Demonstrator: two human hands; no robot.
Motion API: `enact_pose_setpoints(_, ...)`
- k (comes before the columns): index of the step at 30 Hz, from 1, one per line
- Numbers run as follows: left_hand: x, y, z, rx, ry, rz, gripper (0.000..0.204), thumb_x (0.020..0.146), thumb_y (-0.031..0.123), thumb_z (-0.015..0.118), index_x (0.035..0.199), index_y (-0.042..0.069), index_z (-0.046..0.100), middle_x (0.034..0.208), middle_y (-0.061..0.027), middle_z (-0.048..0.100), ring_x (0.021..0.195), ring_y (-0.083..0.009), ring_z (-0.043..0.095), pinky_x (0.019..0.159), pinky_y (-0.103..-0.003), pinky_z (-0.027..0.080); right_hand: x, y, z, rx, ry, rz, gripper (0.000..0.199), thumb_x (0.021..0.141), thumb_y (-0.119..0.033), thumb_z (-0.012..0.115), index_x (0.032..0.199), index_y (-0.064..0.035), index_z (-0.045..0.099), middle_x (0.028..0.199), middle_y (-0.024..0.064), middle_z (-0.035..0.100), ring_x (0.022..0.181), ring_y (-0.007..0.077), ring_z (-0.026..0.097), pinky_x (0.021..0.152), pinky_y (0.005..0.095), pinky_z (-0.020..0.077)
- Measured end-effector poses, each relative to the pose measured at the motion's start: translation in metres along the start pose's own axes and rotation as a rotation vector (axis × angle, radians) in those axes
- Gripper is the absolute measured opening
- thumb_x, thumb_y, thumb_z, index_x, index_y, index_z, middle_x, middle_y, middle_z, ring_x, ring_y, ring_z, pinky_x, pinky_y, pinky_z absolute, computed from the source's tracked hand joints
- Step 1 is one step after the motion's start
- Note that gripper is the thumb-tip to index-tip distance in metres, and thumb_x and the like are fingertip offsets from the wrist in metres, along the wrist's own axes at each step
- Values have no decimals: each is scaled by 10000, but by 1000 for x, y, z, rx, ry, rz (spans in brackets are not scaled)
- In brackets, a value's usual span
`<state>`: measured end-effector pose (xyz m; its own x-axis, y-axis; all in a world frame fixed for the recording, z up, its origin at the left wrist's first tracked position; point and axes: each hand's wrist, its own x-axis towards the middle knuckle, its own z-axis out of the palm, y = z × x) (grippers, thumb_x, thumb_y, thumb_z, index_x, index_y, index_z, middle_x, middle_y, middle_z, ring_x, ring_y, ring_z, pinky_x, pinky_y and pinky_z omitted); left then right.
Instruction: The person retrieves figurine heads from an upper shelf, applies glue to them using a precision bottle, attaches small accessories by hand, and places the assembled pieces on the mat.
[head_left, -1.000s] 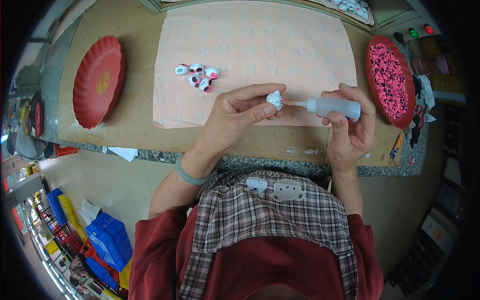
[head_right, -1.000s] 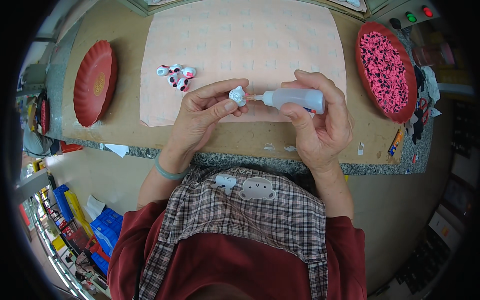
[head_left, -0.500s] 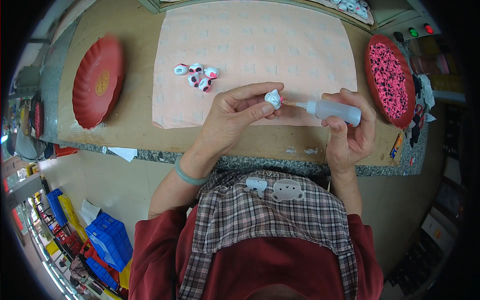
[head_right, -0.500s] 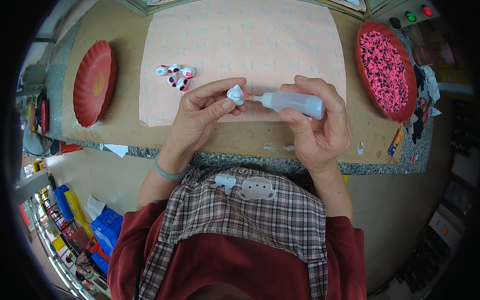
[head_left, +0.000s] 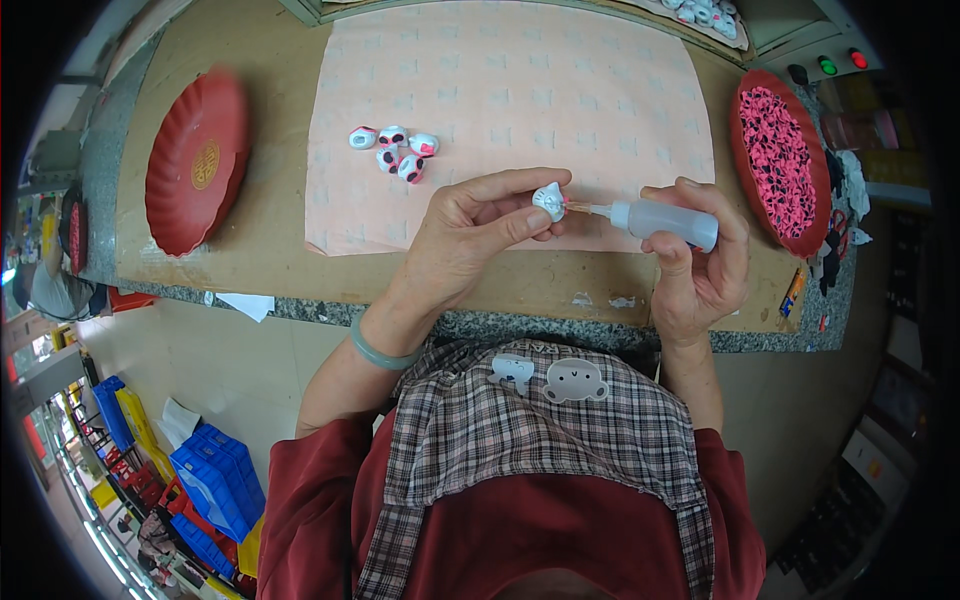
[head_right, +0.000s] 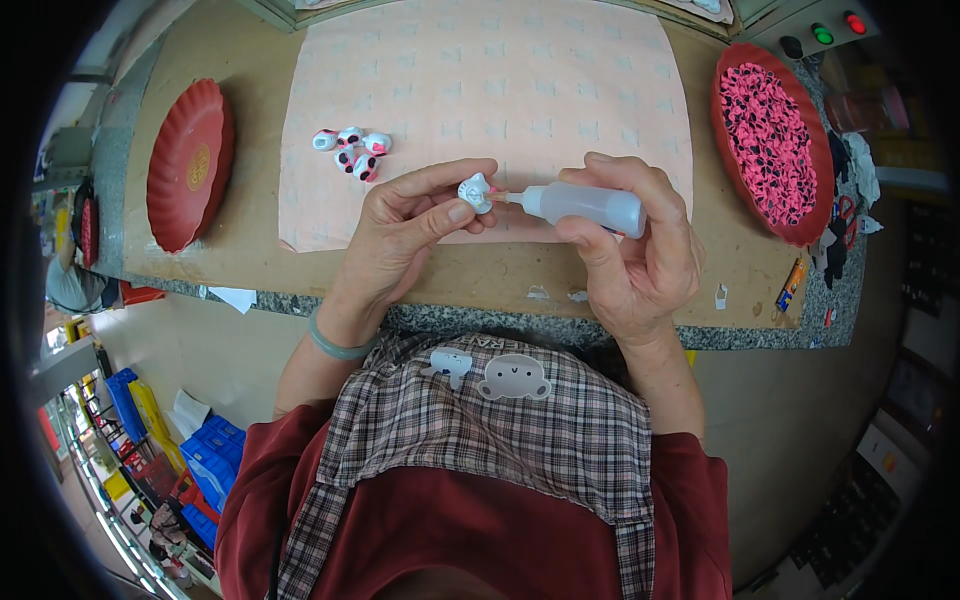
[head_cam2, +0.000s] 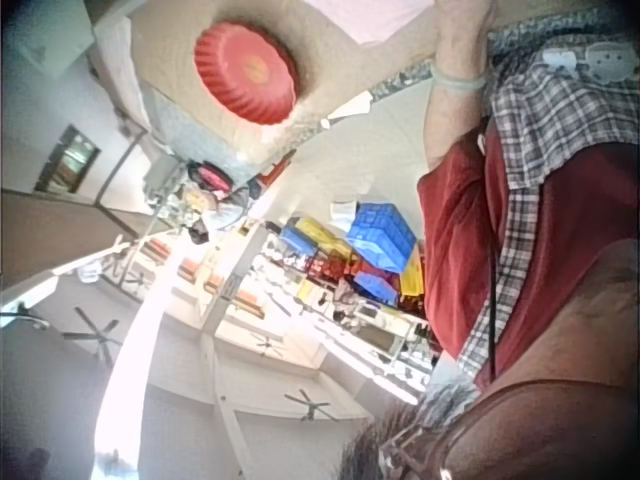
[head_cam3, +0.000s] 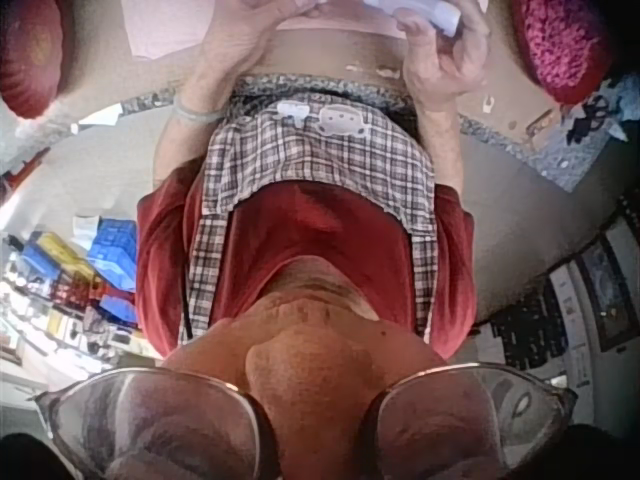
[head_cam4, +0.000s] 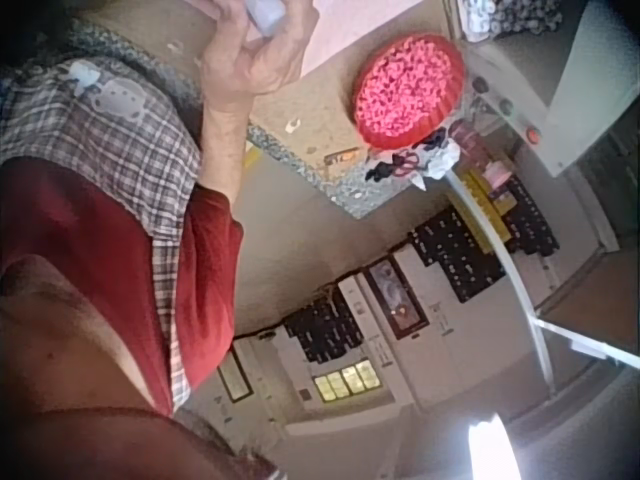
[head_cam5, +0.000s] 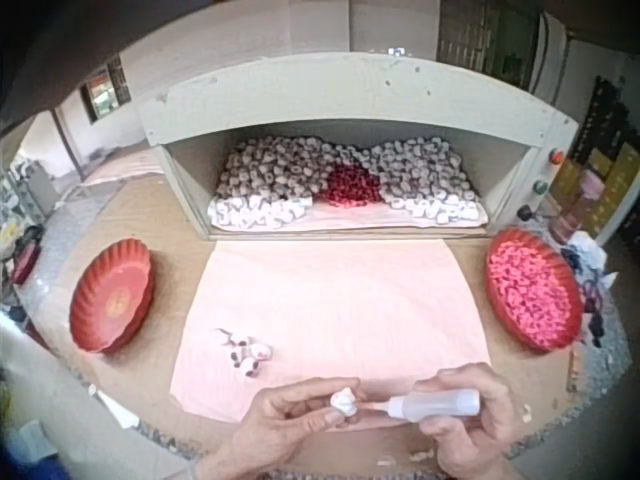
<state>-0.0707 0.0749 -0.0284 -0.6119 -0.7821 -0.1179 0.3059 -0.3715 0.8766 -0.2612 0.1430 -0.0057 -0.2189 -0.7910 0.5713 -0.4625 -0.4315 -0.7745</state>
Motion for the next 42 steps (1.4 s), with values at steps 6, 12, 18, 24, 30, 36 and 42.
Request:
enact_pose_setpoints(6, 0, 0, -1, 9, -8, 0, 355, 836, 40, 616, 1181, -18, 557, 988, -125, 647, 850, -165, 627, 788, -272, 512, -3, 2, 0, 21, 32, -10, 427, 806, -182, 692, 1111, 49, 504, 960, 166, 615, 795, 199, 639, 649, 261, 517)
enact_pose_setpoints(12, 1, 1, 1, -52, 11, 18, 327, 823, 21, 625, 1141, -25, 563, 1003, -137, 642, 872, -193, 635, 809, -293, 514, -1, 3, -1, -98, 10, -162, 449, 764, -180, 729, 1092, 37, 513, 936, 162, 636, 787, 229, 652, 652, 286, 529)
enact_pose_setpoints(18, 2, 0, -1, -51, 34, 62, 302, 808, -17, 629, 1102, -26, 563, 1008, -131, 637, 897, -196, 635, 831, -305, 516, 1, 0, -2, -215, -18, -295, 474, 736, -219, 747, 1077, 21, 520, 923, 149, 655, 766, 251, 650, 623, 296, 531)
enact_pose_setpoints(24, 2, 1, -2, -12, 70, 100, 309, 794, -65, 626, 1095, -31, 561, 980, -110, 640, 900, -169, 631, 832, -278, 521, 0, 2, 0, -210, -12, -312, 473, 729, -220, 750, 1070, 16, 522, 934, 138, 657, 764, 254, 650, 618, 299, 534)
enact_pose_setpoints(30, 3, 3, -1, -25, 75, 104, 310, 797, -68, 620, 1099, -32, 560, 980, -109, 640, 906, -173, 632, 839, -282, 520, -1, 1, -1, -204, -14, -271, 468, 731, -215, 750, 1069, 16, 523, 931, 145, 655, 772, 251, 650, 623, 300, 534)
enact_pose_setpoints(36, 3, 1, -1, -29, 70, 96, 310, 799, -71, 613, 1102, -33, 560, 982, -111, 641, 904, -177, 633, 840, -286, 521, -1, 2, 1, -175, 8, -272, 469, 732, -220, 749, 1070, 17, 525, 926, 149, 654, 773, 249, 648, 627, 301, 534)
enact_pose_setpoints(42, 3, 0, 0, -31, 74, 85, 308, 800, -74, 610, 1100, -30, 562, 980, -110, 643, 904, -179, 634, 836, -284, 522, -1, 2, 0, -198, -30, -276, 473, 733, -224, 748, 1074, 17, 524, 931, 151, 653, 775, 255, 649, 632, 305, 536)
